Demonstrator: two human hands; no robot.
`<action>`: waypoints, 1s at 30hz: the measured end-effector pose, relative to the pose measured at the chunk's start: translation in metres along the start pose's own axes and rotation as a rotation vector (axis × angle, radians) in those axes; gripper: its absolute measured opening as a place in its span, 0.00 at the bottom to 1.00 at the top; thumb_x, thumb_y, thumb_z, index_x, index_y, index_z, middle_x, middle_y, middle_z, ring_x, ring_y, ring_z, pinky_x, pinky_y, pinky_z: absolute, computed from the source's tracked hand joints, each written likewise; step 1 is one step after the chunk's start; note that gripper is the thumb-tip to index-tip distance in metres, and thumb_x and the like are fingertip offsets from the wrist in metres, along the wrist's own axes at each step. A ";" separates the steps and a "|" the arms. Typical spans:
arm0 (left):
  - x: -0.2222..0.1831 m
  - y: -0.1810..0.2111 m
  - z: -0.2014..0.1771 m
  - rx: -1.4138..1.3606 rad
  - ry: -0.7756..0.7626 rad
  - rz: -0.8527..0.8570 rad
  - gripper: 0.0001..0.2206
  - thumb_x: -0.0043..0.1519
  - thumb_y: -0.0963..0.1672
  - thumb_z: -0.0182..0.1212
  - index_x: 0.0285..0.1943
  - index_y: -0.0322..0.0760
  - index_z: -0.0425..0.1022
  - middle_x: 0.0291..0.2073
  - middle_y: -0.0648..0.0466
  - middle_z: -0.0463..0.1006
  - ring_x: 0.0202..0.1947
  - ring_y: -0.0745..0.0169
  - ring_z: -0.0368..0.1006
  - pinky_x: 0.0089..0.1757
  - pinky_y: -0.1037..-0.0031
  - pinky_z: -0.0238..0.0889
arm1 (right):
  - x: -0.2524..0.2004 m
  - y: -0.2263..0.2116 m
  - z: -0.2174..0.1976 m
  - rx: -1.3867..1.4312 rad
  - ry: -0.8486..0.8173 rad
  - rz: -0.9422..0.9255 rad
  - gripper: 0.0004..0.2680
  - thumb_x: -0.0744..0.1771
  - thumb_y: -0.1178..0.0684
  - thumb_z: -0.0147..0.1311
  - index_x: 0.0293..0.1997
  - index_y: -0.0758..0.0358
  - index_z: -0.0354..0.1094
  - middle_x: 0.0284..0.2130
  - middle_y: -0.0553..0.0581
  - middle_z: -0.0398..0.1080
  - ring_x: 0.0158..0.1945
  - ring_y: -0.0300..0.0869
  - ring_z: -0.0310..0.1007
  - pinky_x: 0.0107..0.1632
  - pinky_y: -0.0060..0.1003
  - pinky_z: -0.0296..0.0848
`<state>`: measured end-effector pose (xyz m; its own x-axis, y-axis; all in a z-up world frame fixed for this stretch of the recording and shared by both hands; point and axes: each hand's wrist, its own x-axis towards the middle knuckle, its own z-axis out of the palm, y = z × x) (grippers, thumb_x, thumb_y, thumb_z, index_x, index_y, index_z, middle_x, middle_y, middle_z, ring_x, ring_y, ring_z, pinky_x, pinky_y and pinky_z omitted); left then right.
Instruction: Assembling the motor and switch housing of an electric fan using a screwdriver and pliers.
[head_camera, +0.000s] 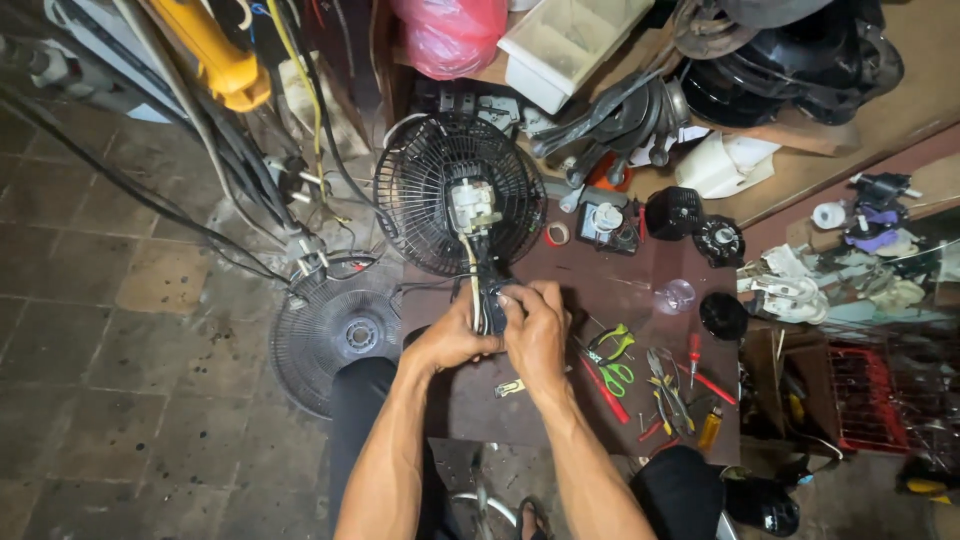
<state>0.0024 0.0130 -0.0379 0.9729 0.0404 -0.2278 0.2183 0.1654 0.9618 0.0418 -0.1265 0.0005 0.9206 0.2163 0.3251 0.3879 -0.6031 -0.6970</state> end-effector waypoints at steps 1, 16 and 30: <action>0.000 -0.001 0.000 0.001 0.000 0.003 0.38 0.42 0.33 0.73 0.63 0.26 0.57 0.28 0.41 0.73 0.19 0.56 0.74 0.18 0.75 0.71 | -0.001 0.002 0.002 0.009 0.013 0.005 0.03 0.63 0.53 0.62 0.37 0.53 0.78 0.36 0.54 0.69 0.40 0.53 0.76 0.43 0.43 0.75; 0.008 -0.024 -0.002 0.048 0.002 0.029 0.39 0.41 0.36 0.75 0.63 0.27 0.58 0.38 0.38 0.70 0.22 0.53 0.73 0.20 0.72 0.72 | -0.007 -0.002 0.010 -0.073 0.061 0.028 0.03 0.62 0.49 0.64 0.35 0.48 0.79 0.34 0.48 0.68 0.42 0.45 0.73 0.51 0.40 0.67; 0.000 -0.003 0.001 0.036 0.012 0.032 0.39 0.41 0.35 0.74 0.63 0.23 0.57 0.38 0.37 0.71 0.21 0.54 0.73 0.18 0.73 0.70 | 0.030 0.046 0.030 0.179 -0.172 0.598 0.09 0.54 0.51 0.72 0.31 0.57 0.79 0.20 0.49 0.68 0.27 0.39 0.74 0.28 0.31 0.69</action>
<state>0.0015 0.0118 -0.0409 0.9785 0.0566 -0.1982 0.1898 0.1281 0.9734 0.0889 -0.1244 -0.0410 0.9683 0.0118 -0.2495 -0.2066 -0.5236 -0.8265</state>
